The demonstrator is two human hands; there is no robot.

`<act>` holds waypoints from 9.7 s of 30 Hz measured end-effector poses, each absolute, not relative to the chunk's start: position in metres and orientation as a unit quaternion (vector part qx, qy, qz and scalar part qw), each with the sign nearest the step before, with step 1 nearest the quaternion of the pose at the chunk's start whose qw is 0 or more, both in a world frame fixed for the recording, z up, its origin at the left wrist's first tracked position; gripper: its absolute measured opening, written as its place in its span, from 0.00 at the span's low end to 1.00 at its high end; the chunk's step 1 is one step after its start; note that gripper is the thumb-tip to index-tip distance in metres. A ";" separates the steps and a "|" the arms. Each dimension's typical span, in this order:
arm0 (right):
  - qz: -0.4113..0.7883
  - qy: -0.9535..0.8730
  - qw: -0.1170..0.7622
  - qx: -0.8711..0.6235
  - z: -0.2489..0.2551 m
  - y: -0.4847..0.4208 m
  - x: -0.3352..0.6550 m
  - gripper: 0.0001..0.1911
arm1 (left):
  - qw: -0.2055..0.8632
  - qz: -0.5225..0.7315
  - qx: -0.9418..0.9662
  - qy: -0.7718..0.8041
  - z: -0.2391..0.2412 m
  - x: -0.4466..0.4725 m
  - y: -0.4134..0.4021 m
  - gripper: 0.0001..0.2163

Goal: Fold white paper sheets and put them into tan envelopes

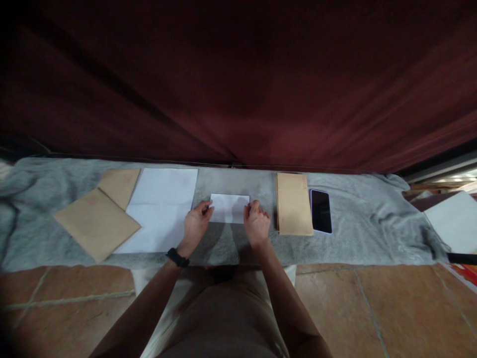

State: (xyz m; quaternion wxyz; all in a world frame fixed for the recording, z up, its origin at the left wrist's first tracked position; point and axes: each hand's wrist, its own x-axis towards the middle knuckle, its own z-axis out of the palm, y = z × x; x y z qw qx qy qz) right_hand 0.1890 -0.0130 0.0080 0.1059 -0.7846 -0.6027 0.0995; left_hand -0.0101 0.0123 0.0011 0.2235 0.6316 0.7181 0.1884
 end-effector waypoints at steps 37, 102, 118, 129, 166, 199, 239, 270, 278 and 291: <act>0.059 -0.767 0.149 -0.621 -0.029 -0.046 0.157 0.29 | 0.100 0.155 0.838 0.513 -0.018 0.009 -0.044 0.23; -0.041 -0.668 0.171 -0.723 -0.043 -0.037 0.187 0.28 | 0.074 0.170 0.800 0.571 -0.035 0.014 0.009 0.30; 0.008 -0.737 0.159 -0.656 -0.036 -0.051 0.157 0.29 | 0.060 0.163 0.808 0.563 -0.033 0.010 0.008 0.27; -0.005 -0.714 0.175 -0.677 -0.043 -0.061 0.175 0.32 | 0.051 0.162 0.815 0.554 -0.026 0.007 -0.010 0.25; 0.154 -0.704 0.335 -0.607 -0.027 -0.051 0.190 0.21 | 0.019 0.104 0.890 0.444 0.030 -0.016 -0.014 0.16; 0.066 -0.641 0.325 -0.692 -0.022 -0.024 0.190 0.27 | 0.490 0.284 0.522 0.638 -0.009 -0.011 0.012 0.22; 0.072 -0.726 0.194 -0.656 -0.035 -0.040 0.158 0.29 | 0.101 0.128 0.837 0.522 -0.017 0.016 -0.013 0.28; 0.068 -0.746 0.177 -0.638 -0.030 -0.032 0.165 0.25 | 0.065 0.092 0.838 0.533 -0.015 0.006 -0.033 0.28; 0.073 -0.746 0.179 -0.638 -0.027 -0.033 0.167 0.26 | 0.066 0.102 0.858 0.499 -0.012 -0.011 -0.066 0.28; 0.126 -0.881 0.132 -0.436 -0.019 -0.019 0.152 0.26 | 0.050 0.156 0.860 0.484 -0.021 -0.013 -0.076 0.21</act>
